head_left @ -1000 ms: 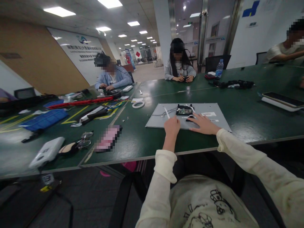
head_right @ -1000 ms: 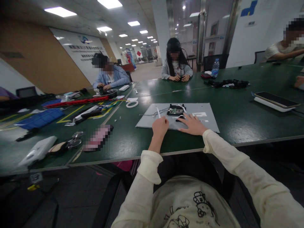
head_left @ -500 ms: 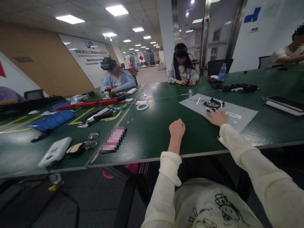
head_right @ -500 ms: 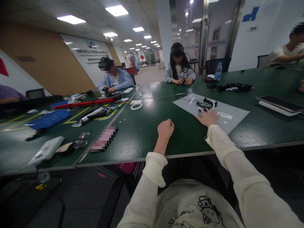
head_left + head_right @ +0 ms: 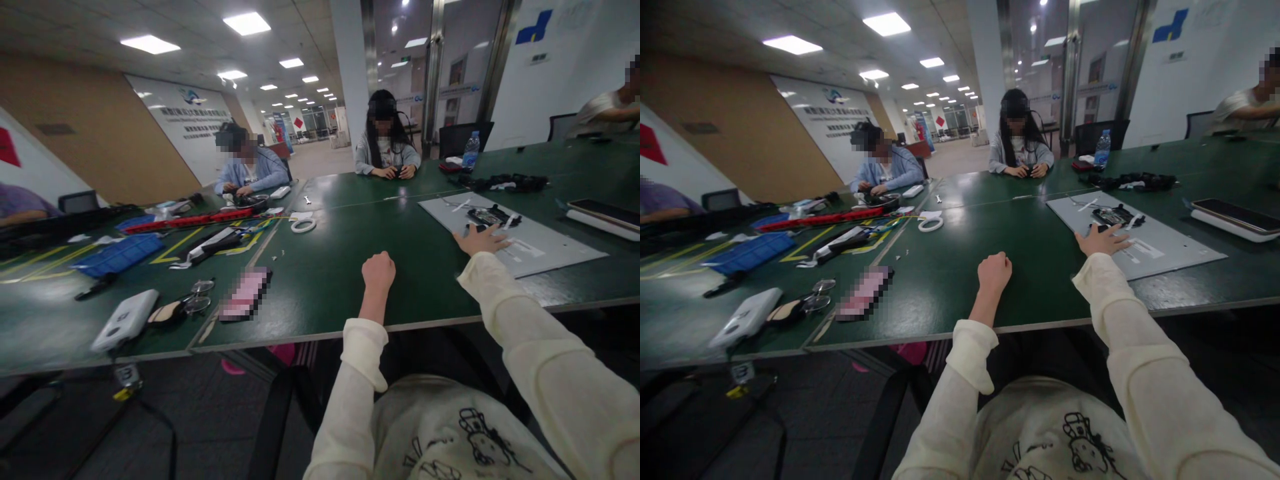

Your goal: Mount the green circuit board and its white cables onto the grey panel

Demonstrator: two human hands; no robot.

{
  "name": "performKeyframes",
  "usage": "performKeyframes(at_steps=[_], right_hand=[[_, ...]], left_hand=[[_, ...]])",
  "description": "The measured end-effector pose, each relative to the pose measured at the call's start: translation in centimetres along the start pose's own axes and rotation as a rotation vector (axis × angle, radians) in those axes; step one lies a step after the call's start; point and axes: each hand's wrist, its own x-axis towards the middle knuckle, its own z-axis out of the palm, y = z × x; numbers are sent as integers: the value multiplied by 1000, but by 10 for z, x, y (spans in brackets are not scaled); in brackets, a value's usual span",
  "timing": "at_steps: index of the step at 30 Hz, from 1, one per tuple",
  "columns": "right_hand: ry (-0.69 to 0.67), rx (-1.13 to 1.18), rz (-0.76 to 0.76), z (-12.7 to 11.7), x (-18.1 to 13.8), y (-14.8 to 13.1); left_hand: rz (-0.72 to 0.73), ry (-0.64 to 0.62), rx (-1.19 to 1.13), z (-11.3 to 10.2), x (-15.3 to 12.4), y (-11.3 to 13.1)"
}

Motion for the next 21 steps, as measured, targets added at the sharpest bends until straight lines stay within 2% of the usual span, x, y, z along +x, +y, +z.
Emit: performKeyframes(at_steps=[8,16,21], right_hand=[[-35,-10,55,-5,11,5],[-48,-11,71,-2,28,11],[-167,-21,111,-8,42,14]], left_hand=[[35,-7,-74,4,0,-3],[60,-5,-52,5,2,-1],[96,8,-65,8,2,-2]])
